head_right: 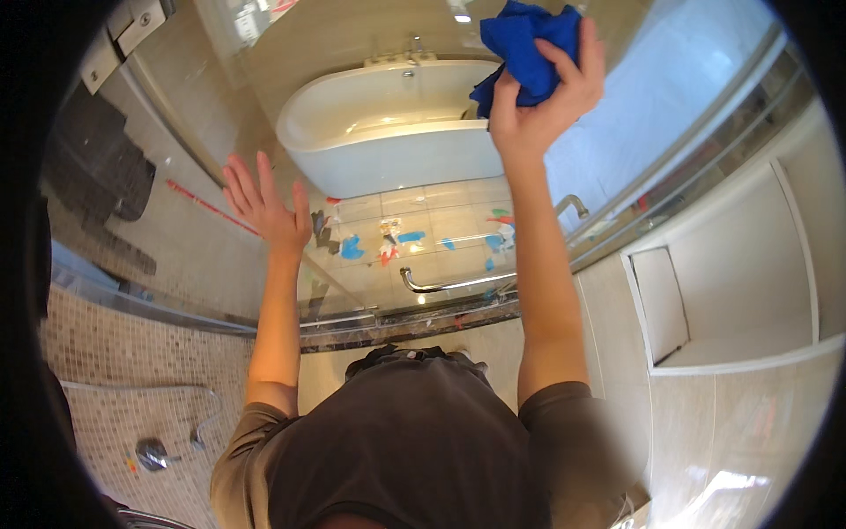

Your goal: The person wipes a glass shower door and adjacent wall surfaces with a blue cloth. They clean the door's frame and handle, then move to the wall and upper sections, repeatedly rubbing the same areas.

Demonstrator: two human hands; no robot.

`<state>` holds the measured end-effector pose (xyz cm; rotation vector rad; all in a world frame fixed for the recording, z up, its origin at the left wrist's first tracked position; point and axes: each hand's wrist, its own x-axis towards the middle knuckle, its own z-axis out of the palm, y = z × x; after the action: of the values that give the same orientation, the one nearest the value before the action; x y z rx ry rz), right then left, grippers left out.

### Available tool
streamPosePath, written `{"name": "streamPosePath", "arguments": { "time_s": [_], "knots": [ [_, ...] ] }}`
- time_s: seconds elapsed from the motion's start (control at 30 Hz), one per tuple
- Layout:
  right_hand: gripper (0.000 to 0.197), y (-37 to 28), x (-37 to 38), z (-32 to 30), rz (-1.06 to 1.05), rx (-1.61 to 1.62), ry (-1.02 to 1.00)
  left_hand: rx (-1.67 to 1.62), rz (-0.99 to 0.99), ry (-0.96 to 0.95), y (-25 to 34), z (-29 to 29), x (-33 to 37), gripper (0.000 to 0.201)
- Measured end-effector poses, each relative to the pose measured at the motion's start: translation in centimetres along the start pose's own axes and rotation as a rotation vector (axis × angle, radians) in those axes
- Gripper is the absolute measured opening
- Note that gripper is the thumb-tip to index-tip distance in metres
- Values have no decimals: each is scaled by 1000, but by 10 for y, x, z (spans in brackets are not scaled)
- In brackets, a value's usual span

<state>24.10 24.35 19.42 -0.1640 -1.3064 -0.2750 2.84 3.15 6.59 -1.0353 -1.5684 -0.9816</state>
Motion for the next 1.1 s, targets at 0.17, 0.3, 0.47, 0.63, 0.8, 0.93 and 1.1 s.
{"name": "streamPosePath", "arguments": {
  "time_s": [0.17, 0.3, 0.47, 0.63, 0.8, 0.93, 1.1],
  "knots": [
    [32, -38, -84, -9, 46, -44, -219, -31, 50, -2, -2, 5, -10, 56],
    [37, -41, -88, -28, -183, -80, -566, -47, 61, 32, -4, 8, -13, 53],
    [45, -15, -10, -11, 86, -47, -122, -64, 34, 58, -6, 6, -14, 48],
    [43, -38, -86, -8, 215, -42, -51, -76, 31, 80, -4, 10, -15, 49],
    [47, -59, -126, -29, 143, -12, -386, -54, 28, 81, 0, 10, -15, 49],
    [45, -45, -26, -1, 97, 28, -223, 0, 27, 66, -5, 3, -16, 50],
    [41, -69, -58, 9, 158, 57, -189, 19, 51, 68, -4, 9, -18, 53]
  ]
}}
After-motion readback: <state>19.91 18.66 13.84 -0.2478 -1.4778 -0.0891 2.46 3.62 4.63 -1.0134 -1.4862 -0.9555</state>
